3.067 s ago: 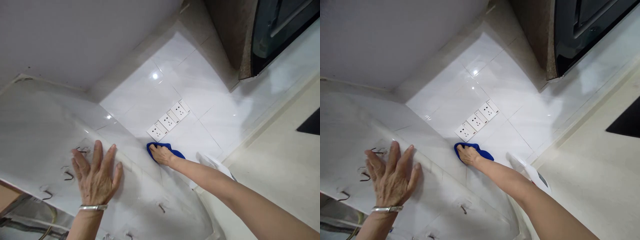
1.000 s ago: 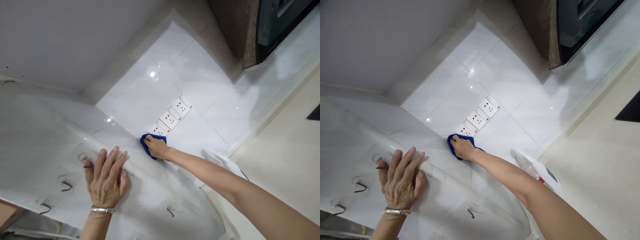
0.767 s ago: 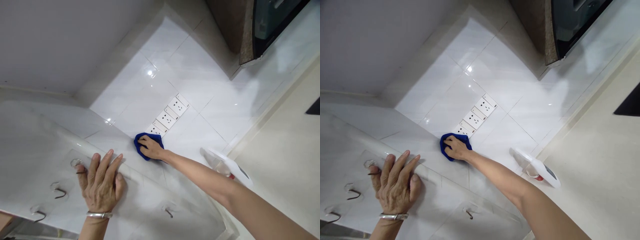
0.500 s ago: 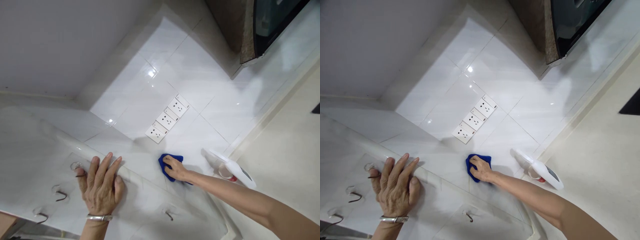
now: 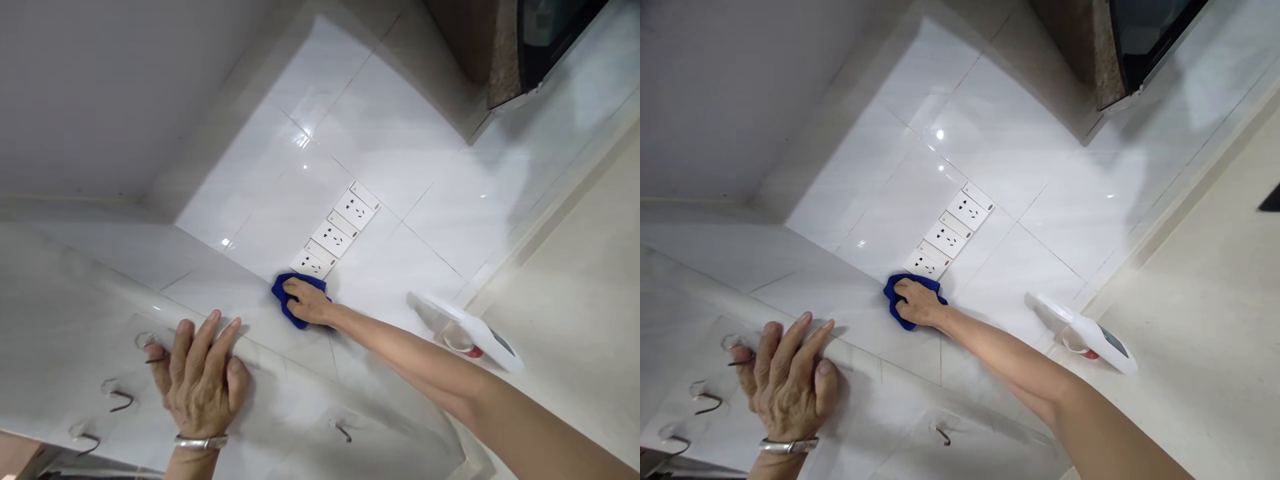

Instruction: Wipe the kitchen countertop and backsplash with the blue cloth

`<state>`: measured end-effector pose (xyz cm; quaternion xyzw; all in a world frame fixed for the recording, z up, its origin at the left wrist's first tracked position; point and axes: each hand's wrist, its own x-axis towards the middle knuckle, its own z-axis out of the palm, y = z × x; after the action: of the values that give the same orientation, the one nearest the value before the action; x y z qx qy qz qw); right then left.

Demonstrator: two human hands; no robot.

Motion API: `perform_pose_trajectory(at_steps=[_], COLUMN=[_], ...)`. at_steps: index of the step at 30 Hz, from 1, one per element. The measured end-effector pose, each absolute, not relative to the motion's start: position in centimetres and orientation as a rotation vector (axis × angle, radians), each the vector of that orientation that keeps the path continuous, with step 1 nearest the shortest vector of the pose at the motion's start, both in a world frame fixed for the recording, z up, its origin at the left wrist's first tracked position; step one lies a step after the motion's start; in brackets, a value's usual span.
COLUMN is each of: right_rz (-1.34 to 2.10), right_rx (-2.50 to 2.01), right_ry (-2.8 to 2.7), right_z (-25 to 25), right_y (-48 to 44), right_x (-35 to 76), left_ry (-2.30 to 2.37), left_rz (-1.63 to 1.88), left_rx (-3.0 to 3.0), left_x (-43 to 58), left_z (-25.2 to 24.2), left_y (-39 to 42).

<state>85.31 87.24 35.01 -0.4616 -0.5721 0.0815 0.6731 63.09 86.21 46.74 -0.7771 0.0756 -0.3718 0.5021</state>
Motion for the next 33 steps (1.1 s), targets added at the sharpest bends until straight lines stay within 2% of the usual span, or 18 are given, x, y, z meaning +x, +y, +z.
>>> perform_pose_trajectory(at_steps=[8,18,26,33], right_rz=[0.172,0.187,0.191,0.010], right_rx=[-0.935,-1.068,-0.923,-1.196], right_ry=[-1.312,-1.346,-1.283,-1.036], right_z=[29.9,34.1,33.1,31.9], right_y=[85.1,87.8,84.2,84.1], right_x=[84.3,86.1,85.1,82.8], left_ry=[0.195,0.176,0.229,0.206], left_rz=[-0.909,-0.909,-0.912,-0.907], left_rx=[-1.862,-1.850,-1.848,-1.864], left_x=[63.2,62.9,63.3,63.0], left_z=[46.8,46.8,46.8,46.7], left_y=[86.0,86.6,86.3,86.1])
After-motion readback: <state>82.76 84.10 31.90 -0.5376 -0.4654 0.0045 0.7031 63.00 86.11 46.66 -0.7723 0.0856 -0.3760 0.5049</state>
